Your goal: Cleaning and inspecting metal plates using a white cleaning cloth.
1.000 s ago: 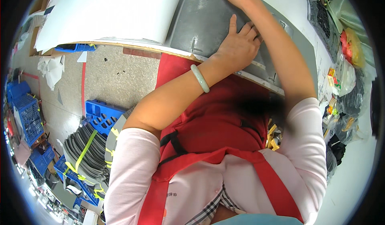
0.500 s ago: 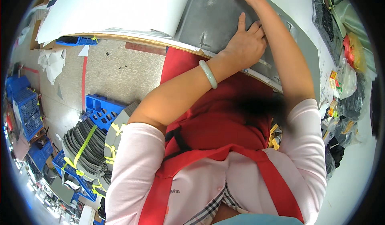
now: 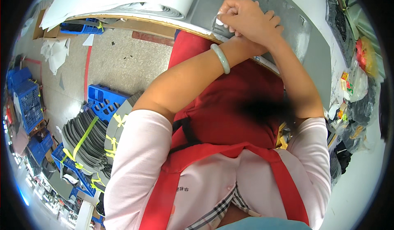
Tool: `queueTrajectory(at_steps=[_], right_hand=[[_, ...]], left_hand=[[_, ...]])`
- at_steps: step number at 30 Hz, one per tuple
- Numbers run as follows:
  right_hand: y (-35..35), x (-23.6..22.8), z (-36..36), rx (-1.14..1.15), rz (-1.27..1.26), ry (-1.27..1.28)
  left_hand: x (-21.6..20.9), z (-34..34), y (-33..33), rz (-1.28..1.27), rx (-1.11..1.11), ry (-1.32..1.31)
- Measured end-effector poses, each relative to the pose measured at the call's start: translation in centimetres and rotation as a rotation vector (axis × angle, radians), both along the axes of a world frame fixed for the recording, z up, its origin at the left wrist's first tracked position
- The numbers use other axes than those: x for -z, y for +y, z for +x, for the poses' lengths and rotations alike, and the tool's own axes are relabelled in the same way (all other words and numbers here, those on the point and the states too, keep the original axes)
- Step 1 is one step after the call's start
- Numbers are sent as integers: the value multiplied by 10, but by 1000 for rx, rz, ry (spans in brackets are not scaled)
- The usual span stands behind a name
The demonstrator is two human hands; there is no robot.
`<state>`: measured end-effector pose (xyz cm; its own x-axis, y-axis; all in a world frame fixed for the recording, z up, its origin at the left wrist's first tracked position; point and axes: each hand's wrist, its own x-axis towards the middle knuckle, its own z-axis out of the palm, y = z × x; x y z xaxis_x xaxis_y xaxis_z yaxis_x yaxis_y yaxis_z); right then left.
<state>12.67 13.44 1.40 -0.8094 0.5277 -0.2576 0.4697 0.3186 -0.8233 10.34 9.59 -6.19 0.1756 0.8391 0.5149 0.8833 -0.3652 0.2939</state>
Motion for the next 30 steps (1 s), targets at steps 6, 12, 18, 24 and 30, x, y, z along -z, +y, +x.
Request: queueTrajectory(at_steps=[6, 12, 18, 24, 30], right_hand=[[-6, 1, -9, -81, 141, -145], [-20, -5, 6, -174, 232, -92], [-34, -3, 16, -60, 638, -186], [-41, -21, 12, -100, 658, -296], [-55, -22, -14, -112, 450, 130]], left_hand=[[-10, 1, 0, -78, -39, 155], [15, 6, 9, 25, -39, 8], [42, 22, 27, -47, -74, -396], [7, 11, 11, 11, -49, 118], [116, -44, 28, 144, -650, 1268]])
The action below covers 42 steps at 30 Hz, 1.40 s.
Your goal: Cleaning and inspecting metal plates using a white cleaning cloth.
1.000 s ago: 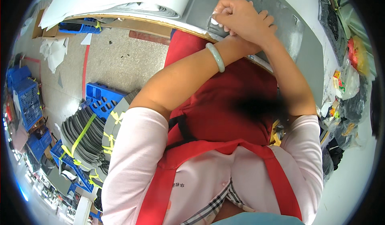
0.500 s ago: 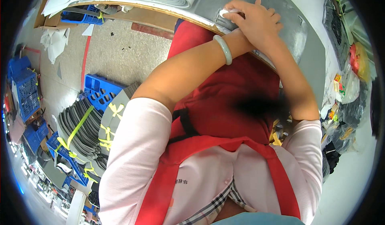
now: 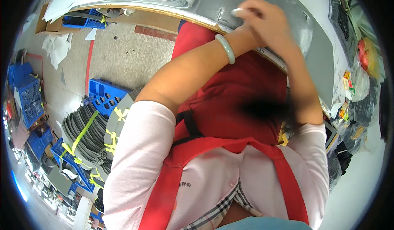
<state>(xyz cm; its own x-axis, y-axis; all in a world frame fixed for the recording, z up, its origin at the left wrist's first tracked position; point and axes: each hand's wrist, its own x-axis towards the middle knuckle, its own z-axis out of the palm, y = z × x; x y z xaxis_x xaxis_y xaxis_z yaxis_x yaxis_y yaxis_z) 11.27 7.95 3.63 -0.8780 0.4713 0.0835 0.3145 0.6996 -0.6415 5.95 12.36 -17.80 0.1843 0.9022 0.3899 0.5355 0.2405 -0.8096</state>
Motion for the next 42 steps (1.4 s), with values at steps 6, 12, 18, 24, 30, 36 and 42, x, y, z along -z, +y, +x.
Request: queueTrajectory(at_steps=[6, 12, 18, 24, 30, 36, 42], right_hand=[[147, 39, 215, 797, 55, 49], [155, 67, 234, 997, -75, 230], [161, 71, 245, 1046, -131, 331], [177, 62, 263, 1036, -597, 619], [140, 47, 231, 940, -503, 514], [156, 23, 257, 906, -699, 844], [166, 12, 245, 912, -583, 1133]], left_hand=[[-123, 60, -16, -130, 616, -1305], [-117, 49, -21, -151, 543, -1235], [-120, 50, -23, -175, 556, -1298], [-122, 49, -23, -133, 572, -1363], [-145, 61, -42, -9, 795, -1505], [-184, 85, -125, -418, 1168, -1480], [-171, 9, -88, -468, 611, -1497]])
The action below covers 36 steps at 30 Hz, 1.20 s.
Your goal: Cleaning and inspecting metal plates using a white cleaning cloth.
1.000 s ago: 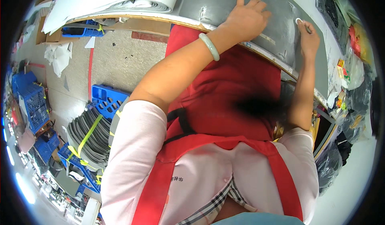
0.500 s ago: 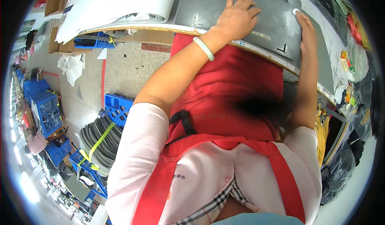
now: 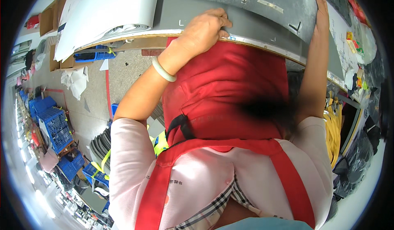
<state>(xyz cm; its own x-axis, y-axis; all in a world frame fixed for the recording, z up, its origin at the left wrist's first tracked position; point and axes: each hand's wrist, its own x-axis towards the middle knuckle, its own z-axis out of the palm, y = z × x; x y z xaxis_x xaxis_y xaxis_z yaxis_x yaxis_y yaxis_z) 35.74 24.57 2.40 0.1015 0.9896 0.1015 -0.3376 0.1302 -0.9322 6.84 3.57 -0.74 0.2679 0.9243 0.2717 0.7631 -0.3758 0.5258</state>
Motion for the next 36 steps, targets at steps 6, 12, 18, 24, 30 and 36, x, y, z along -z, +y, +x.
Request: queueTrajectory(at_steps=[6, 12, 18, 24, 30, 36], right_hand=[[-1, 24, 21, -192, -177, -16], [-19, 12, 15, -174, -233, -25], [-8, 6, 30, -270, -256, 104], [-10, -10, 21, -347, -240, 202], [-4, -37, 74, 50, -25, -138], [-61, -102, -1, 57, -51, 97]], left_hand=[[-3, -18, 17, -196, 130, -108], [-2, 4, 6, 20, 130, 125], [10, 103, 56, 200, 332, 274], [31, 186, 105, 287, 198, 294], [3, 125, 143, 323, 68, -259], [-7, -42, 179, 362, -114, -949]])
